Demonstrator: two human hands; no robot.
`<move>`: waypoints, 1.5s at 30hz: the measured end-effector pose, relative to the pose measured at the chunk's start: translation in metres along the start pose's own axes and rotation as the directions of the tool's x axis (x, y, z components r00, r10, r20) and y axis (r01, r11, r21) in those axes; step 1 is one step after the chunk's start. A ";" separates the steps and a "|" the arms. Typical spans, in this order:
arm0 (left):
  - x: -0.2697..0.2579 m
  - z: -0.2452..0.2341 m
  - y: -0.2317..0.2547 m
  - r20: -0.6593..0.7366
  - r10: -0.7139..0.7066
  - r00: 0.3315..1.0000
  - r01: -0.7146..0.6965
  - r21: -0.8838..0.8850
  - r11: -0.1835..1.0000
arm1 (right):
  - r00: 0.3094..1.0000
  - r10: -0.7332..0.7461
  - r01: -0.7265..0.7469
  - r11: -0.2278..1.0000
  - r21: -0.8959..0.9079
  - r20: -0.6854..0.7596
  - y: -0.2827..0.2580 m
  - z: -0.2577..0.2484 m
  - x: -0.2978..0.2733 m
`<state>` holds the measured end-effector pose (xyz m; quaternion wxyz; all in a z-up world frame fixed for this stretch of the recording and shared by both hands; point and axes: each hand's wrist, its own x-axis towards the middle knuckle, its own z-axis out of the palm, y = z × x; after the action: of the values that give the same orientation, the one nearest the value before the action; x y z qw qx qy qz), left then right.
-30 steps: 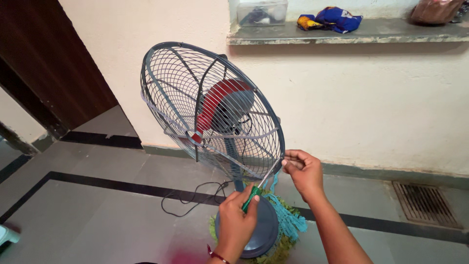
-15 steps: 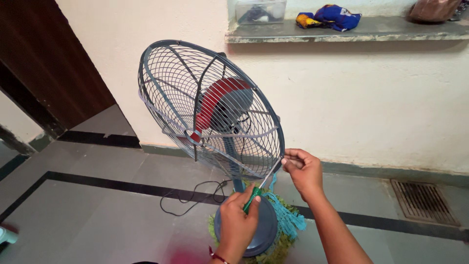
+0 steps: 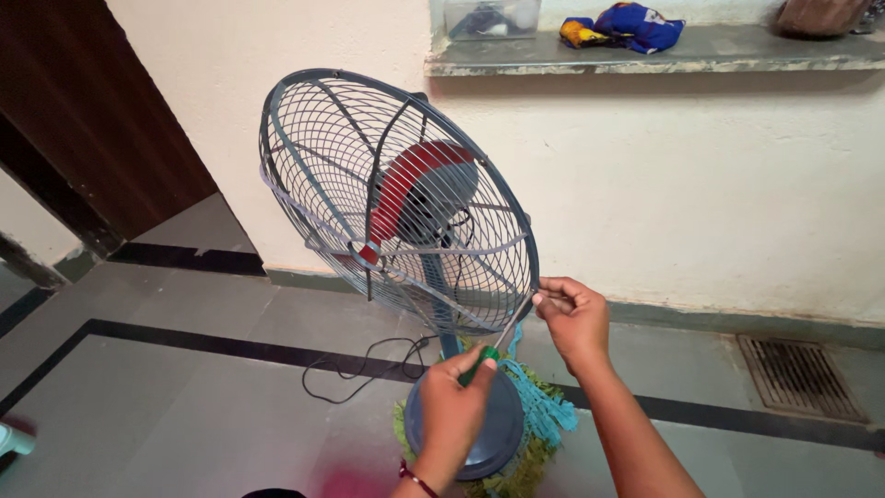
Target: The person uses a screwdriver to tighten screws on the front grill of a standing electric fan. They rotate the fan head to access different screw locations and continue tightening throughout the clip.
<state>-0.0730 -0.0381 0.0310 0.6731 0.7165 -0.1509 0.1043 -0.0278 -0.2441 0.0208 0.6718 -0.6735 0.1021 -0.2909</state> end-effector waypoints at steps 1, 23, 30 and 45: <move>0.000 0.002 -0.001 -0.014 0.283 0.959 -0.281 0.081 0.956 | 1.000 -0.001 0.001 1.000 -0.005 0.000 0.000 -0.001 0.001; 0.016 -0.016 0.015 0.013 0.134 0.991 -0.131 0.297 0.946 | 0.951 0.179 -0.180 0.983 -0.020 0.252 -0.011 -0.018 0.042; 0.027 -0.020 -0.005 -0.008 -0.408 0.913 0.408 0.056 0.911 | 0.883 0.336 -0.326 0.941 -0.088 0.327 -0.042 -0.020 0.048; 0.032 -0.031 0.004 -0.031 -0.278 0.960 0.279 0.109 0.954 | 0.957 0.078 -0.129 0.977 0.167 0.281 0.005 -0.011 0.024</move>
<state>-0.0425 -0.0099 0.0484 0.6408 0.7665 -0.0374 0.0222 -0.0127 -0.2661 0.0211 0.7530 -0.6360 0.0166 -0.1679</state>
